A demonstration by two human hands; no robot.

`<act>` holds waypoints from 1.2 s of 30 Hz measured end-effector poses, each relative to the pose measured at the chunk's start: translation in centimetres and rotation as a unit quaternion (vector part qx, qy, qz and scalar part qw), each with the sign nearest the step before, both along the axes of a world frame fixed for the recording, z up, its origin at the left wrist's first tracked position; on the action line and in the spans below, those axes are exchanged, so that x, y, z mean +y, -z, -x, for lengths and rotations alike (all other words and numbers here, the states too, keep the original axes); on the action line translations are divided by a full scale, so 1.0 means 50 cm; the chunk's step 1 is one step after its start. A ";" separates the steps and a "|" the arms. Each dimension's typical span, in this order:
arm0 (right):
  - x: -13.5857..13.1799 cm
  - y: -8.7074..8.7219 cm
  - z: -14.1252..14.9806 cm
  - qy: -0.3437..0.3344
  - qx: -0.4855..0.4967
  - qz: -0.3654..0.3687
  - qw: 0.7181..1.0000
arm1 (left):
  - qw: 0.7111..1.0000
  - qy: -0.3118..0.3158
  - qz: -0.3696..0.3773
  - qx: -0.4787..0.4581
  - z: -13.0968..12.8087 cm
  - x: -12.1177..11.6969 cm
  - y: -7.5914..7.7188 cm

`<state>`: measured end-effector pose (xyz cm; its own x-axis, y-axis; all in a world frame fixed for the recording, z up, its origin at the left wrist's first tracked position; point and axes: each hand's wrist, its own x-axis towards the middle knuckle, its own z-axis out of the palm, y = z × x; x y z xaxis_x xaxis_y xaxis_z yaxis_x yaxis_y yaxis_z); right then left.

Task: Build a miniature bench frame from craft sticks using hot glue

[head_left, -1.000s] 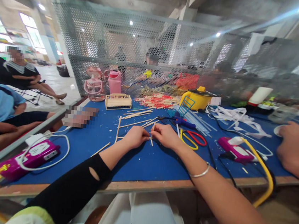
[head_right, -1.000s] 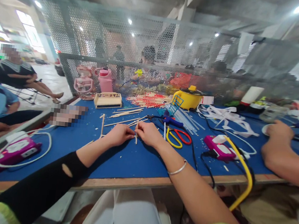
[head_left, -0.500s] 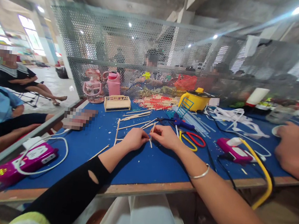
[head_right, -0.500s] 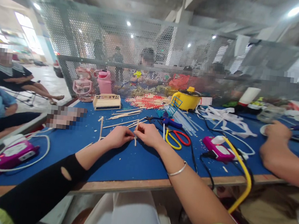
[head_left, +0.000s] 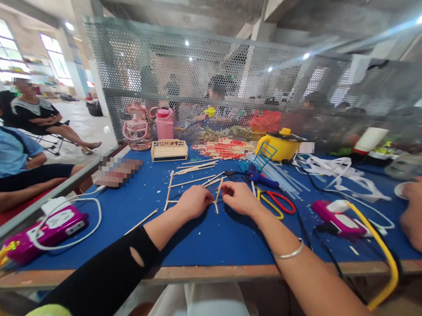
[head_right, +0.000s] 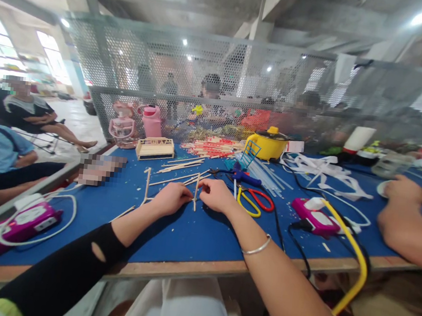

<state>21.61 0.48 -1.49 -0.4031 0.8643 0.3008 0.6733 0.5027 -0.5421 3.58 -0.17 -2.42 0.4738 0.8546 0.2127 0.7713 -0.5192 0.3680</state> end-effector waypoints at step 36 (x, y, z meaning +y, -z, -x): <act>0.023 0.011 -0.018 0.046 -0.034 -0.011 0.998 | 0.997 -0.004 -0.053 0.050 0.002 -0.089 -0.017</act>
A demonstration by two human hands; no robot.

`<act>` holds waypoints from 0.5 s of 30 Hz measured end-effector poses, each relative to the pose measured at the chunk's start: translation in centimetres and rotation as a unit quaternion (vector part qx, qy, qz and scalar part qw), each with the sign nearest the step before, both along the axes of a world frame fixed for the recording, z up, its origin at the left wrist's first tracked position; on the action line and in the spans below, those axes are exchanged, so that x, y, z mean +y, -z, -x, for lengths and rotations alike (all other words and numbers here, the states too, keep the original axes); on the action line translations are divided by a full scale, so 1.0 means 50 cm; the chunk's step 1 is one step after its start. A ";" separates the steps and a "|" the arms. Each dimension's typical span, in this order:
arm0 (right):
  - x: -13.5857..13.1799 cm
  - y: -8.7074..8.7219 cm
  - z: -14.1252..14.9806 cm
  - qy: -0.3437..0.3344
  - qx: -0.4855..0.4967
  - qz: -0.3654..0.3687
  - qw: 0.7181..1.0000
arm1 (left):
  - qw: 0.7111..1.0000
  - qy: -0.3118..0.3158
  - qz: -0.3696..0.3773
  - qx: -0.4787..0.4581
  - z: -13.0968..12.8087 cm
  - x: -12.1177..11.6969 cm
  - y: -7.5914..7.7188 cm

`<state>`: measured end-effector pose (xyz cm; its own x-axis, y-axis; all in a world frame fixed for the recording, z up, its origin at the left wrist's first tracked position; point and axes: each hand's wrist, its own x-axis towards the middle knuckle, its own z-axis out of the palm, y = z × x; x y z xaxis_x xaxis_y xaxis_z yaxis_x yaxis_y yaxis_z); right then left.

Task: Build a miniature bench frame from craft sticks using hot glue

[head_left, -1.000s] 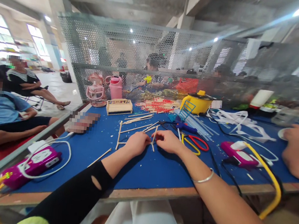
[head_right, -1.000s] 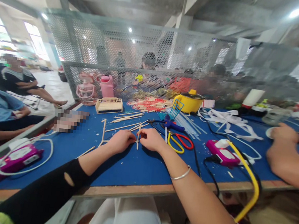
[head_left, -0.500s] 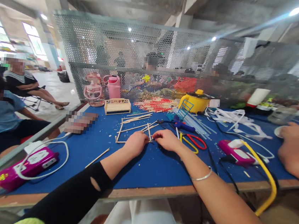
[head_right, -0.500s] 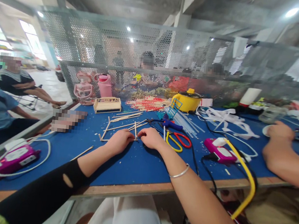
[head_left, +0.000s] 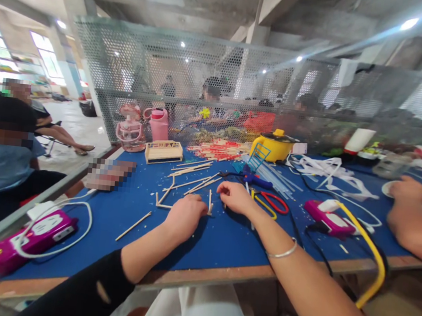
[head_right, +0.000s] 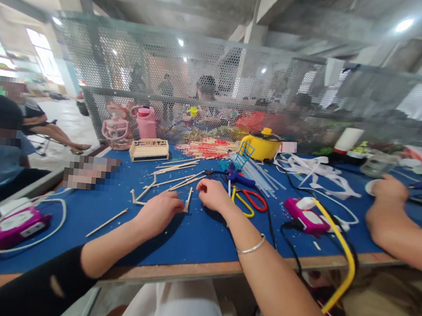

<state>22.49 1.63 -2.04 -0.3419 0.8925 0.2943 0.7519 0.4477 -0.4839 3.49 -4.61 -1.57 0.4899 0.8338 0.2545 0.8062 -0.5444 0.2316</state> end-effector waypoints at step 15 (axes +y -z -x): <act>-0.028 -0.076 0.031 -0.235 -0.131 0.059 0.961 | 0.982 0.169 0.087 0.021 0.168 -0.073 -0.020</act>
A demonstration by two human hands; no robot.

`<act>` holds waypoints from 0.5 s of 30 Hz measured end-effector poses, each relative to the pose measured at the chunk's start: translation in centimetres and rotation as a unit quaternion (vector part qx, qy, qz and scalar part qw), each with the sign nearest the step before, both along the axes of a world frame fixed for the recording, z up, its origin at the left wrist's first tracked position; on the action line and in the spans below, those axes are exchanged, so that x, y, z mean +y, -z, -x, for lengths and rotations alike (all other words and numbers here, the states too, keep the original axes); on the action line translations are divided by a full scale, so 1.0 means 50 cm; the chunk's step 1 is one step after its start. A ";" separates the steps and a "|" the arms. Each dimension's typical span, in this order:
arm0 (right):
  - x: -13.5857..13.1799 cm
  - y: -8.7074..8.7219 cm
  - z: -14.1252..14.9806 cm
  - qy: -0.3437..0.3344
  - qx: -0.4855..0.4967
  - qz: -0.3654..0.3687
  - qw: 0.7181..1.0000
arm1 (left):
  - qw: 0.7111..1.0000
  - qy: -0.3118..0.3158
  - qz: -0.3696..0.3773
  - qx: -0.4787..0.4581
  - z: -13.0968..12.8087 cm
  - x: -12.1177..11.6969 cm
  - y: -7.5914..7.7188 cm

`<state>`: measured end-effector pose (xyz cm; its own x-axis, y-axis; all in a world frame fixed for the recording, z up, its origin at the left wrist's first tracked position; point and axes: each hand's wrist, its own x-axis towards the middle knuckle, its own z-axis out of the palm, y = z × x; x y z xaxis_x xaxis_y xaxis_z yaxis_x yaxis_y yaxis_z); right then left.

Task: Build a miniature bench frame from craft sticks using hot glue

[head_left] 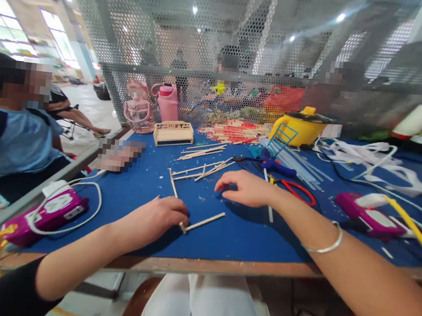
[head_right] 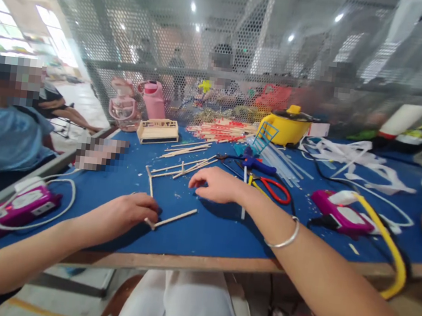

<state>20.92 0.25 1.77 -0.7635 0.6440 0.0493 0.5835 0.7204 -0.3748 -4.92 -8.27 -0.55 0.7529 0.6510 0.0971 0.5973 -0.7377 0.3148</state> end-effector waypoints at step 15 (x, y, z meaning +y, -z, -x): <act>0.255 0.065 0.053 0.110 -0.038 -0.109 0.987 | 0.999 -0.013 0.021 -0.030 0.036 -0.016 0.009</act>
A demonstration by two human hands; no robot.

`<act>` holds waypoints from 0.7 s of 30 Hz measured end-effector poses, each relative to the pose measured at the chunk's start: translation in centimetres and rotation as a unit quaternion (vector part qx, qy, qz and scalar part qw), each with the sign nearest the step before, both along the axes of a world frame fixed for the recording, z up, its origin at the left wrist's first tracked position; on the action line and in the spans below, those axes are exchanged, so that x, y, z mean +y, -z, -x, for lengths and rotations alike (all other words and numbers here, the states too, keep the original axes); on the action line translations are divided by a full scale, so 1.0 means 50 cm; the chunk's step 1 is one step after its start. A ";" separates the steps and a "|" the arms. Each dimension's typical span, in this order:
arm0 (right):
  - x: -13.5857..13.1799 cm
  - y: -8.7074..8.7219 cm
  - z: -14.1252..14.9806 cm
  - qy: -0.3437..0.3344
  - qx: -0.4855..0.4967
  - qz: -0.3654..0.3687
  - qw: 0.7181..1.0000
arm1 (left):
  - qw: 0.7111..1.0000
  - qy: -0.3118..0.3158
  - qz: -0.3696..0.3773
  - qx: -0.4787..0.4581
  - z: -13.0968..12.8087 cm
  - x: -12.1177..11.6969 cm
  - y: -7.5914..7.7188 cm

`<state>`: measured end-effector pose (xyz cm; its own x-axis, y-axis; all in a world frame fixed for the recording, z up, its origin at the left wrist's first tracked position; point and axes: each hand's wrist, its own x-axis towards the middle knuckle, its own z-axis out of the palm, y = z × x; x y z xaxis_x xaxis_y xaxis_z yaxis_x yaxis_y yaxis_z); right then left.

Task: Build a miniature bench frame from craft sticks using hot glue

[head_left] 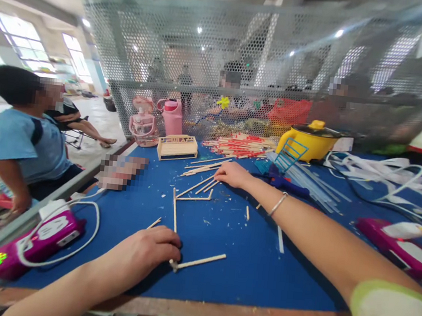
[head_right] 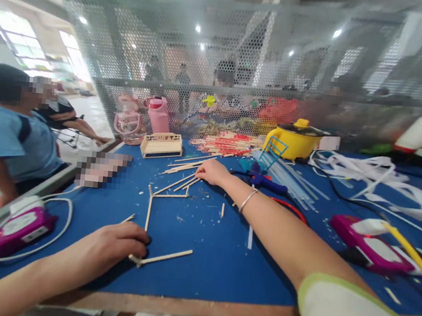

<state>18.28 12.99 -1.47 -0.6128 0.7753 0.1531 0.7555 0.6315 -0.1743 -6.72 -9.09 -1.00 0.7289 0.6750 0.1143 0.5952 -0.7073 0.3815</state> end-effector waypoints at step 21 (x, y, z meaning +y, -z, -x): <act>-0.344 -0.062 -0.050 -0.008 0.071 0.033 0.997 | 0.998 0.039 0.024 -0.033 -0.006 0.048 0.011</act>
